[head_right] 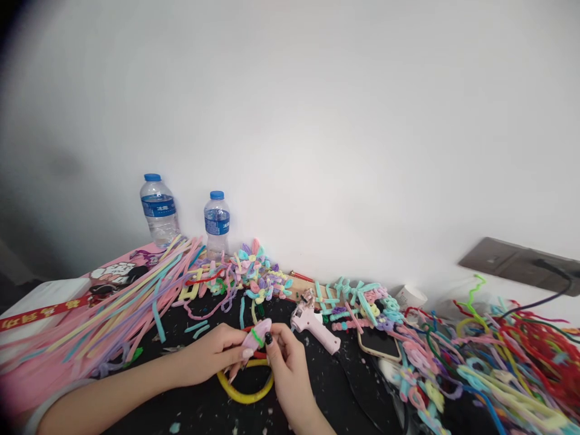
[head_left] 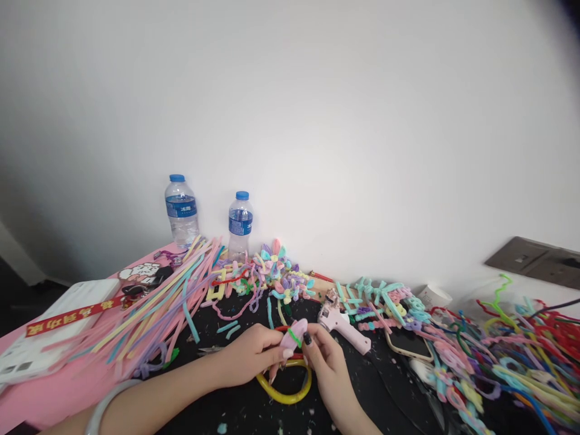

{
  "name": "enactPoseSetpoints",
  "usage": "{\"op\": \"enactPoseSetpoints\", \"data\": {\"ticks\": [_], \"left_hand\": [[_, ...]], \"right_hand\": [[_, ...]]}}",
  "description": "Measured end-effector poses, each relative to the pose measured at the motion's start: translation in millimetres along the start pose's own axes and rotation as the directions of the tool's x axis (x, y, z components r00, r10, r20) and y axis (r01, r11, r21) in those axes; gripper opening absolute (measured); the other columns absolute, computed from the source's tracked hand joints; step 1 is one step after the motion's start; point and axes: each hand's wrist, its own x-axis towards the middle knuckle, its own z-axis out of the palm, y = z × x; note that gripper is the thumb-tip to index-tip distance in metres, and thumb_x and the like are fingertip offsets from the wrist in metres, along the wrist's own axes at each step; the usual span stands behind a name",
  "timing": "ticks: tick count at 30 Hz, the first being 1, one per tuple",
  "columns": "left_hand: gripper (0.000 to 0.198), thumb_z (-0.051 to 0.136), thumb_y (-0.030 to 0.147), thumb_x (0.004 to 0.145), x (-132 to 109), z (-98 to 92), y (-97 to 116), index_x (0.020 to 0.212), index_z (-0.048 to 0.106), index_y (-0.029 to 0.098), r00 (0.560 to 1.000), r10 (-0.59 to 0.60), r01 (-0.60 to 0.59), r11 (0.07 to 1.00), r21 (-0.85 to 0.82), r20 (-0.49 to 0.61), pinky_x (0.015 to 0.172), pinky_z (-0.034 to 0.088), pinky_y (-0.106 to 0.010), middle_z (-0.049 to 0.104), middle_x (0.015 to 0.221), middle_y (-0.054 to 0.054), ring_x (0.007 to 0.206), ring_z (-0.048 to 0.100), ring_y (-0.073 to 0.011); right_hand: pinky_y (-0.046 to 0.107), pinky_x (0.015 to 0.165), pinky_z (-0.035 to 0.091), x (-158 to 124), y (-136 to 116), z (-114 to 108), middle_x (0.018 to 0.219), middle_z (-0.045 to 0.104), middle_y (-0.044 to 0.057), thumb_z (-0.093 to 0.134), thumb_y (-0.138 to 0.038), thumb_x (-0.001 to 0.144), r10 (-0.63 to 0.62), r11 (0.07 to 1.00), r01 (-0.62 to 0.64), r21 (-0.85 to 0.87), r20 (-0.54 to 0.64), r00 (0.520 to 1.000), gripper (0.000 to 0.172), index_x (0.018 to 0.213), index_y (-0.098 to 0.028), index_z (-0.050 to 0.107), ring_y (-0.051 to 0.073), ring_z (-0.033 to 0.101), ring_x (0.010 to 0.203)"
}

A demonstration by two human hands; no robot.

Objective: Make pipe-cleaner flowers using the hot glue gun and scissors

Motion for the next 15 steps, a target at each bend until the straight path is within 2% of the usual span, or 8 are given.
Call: {"op": "enactPoseSetpoints", "data": {"ticks": [3,6,11,15], "left_hand": [[0.043,0.039,0.053,0.087,3,-0.5,-2,0.071,0.052,0.015,0.997,-0.059,0.052,0.990,-0.130,-0.048,0.048,0.036,-0.019,0.051,0.050,0.004,0.045,0.046,-0.0094],[0.046,0.036,0.057,0.086,6,-2.4,1,0.070,0.050,0.016,0.988,-0.114,0.100,0.986,-0.130,-0.101,0.045,0.035,-0.019,0.050,0.050,0.004,0.044,0.045,-0.0092],[0.046,0.030,0.049,0.089,18,-5.3,3,0.066,0.051,0.016,0.965,-0.152,0.167,0.985,0.051,-0.214,0.051,0.037,-0.022,0.053,0.049,0.002,0.046,0.049,-0.0114],[0.042,0.029,0.038,0.090,31,-4.4,4,0.062,0.051,0.017,0.947,-0.122,0.214,0.930,0.299,-0.298,0.049,0.033,-0.024,0.051,0.046,0.001,0.046,0.049,-0.0139]], "right_hand": [[0.021,0.051,0.033,-3,3,-2,0.066,0.046,-0.002,0.043,-0.042,0.091,-0.021,0.998,0.012,-0.062,-0.143,0.989,0.029,0.094,-0.017,0.056,0.012,0.041,0.058],[0.022,0.052,0.033,-3,4,-4,0.067,0.045,-0.002,0.039,-0.042,0.092,-0.047,0.992,0.020,-0.125,-0.219,0.975,0.029,0.093,-0.018,0.055,0.013,0.039,0.060],[0.023,0.051,0.031,-1,6,-5,0.064,0.042,-0.002,0.036,-0.041,0.093,-0.049,0.989,0.014,-0.144,-0.236,0.970,0.029,0.092,-0.019,0.054,0.013,0.038,0.057],[0.023,0.050,0.031,-2,7,-6,0.064,0.044,-0.002,0.035,-0.041,0.094,-0.044,0.988,0.010,-0.152,-0.224,0.974,0.030,0.092,-0.018,0.054,0.013,0.038,0.057]]}}
